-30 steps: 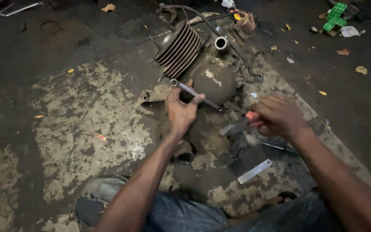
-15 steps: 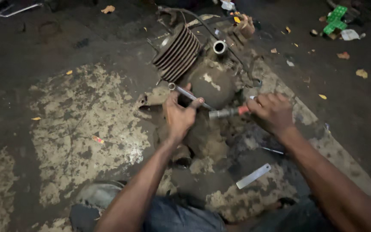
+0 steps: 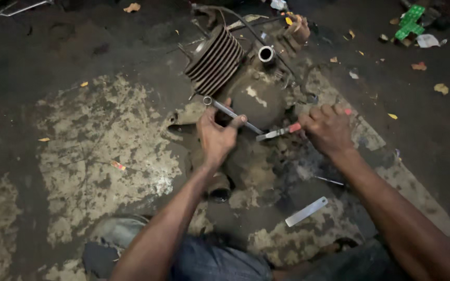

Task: The person is sitting on the floor and using a wrench and pliers to tighten and adjust bolts on a small engine block. They repeatedly switch between tools to work on different fasteners.

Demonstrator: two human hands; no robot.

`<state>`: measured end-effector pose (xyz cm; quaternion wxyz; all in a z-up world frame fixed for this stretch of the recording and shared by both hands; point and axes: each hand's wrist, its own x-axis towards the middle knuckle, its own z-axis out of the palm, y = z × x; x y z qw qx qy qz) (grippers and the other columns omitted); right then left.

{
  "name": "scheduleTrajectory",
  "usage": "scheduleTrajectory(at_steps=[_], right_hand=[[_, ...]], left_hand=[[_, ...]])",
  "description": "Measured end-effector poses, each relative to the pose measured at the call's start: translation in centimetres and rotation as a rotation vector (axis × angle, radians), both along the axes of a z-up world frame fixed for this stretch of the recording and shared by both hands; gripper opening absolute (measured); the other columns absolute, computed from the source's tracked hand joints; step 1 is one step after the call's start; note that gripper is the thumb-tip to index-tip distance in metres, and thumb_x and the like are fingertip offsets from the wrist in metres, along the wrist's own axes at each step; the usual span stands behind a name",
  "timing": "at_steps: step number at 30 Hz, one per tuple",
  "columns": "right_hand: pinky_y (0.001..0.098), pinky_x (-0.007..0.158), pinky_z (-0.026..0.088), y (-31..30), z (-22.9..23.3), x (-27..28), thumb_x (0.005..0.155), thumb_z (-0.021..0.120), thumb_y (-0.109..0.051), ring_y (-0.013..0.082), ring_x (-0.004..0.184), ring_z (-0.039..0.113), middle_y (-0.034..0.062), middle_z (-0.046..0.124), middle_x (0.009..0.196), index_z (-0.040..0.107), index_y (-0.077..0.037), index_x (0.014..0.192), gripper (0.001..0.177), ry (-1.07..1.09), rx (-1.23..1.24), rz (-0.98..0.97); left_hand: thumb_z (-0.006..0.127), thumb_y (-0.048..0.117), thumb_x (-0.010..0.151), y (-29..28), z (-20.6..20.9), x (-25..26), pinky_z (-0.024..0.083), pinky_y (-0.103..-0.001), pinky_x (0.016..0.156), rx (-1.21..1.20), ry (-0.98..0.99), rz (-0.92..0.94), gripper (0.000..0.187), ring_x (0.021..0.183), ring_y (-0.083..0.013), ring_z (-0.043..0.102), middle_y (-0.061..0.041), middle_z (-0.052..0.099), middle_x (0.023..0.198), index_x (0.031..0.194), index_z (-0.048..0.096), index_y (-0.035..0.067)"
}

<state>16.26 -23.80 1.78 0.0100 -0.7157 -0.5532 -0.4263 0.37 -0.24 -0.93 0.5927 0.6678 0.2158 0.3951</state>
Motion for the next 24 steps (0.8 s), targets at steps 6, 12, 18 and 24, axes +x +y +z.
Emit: scheduleTrajectory(at_steps=[6, 12, 18, 24], right_hand=[[0.0423, 0.073, 0.042, 0.1, 0.4, -0.2, 0.085, 0.073, -0.037, 0.0234, 0.080, 0.060, 0.0000, 0.062, 0.083, 0.067, -0.018, 0.088, 0.020, 0.148, 0.062, 0.049], [0.0456, 0.071, 0.049, -0.1, 0.8, -2.1, 0.093, 0.075, -0.037, 0.0287, 0.088, 0.068, 0.0025, 0.070, 0.094, 0.058, -0.015, 0.097, 0.028, 0.703, 0.002, -0.193], [0.0415, 0.091, 0.057, 2.6, 4.5, -6.2, 0.075, 0.082, -0.007, 0.0256, 0.111, 0.067, 0.0106, 0.068, 0.128, 0.043, -0.015, 0.137, 0.074, 1.404, -0.021, 0.088], [0.0413, 0.084, 0.061, 7.7, 9.7, -11.2, 0.067, 0.080, -0.001, 0.0252, 0.105, 0.068, 0.0145, 0.065, 0.134, 0.032, -0.024, 0.156, 0.104, 1.734, 0.394, 0.122]], left_hand=[[0.090, 0.014, 0.073, 0.3, 0.3, -0.1, 0.054, -0.031, 0.087, 0.107, 0.021, 0.055, 0.053, 0.089, -0.0142, 0.067, -0.009, 0.074, 0.096, 0.121, 0.073, -0.002], [0.089, 0.013, 0.072, 0.3, 0.0, -0.2, 0.053, -0.029, 0.080, 0.073, 0.007, 0.029, 0.049, 0.083, -0.0126, 0.062, -0.006, 0.070, 0.092, 0.115, 0.073, -0.003], [0.087, 0.013, 0.074, 0.1, 0.5, -0.4, 0.053, -0.028, 0.080, 0.035, -0.040, 0.009, 0.045, 0.083, -0.0118, 0.062, -0.004, 0.068, 0.089, 0.114, 0.072, -0.003], [0.088, 0.013, 0.073, 0.6, -1.2, 0.0, 0.052, -0.028, 0.082, 0.076, -0.053, 0.021, 0.050, 0.086, -0.0131, 0.063, -0.004, 0.069, 0.092, 0.118, 0.072, -0.003]])
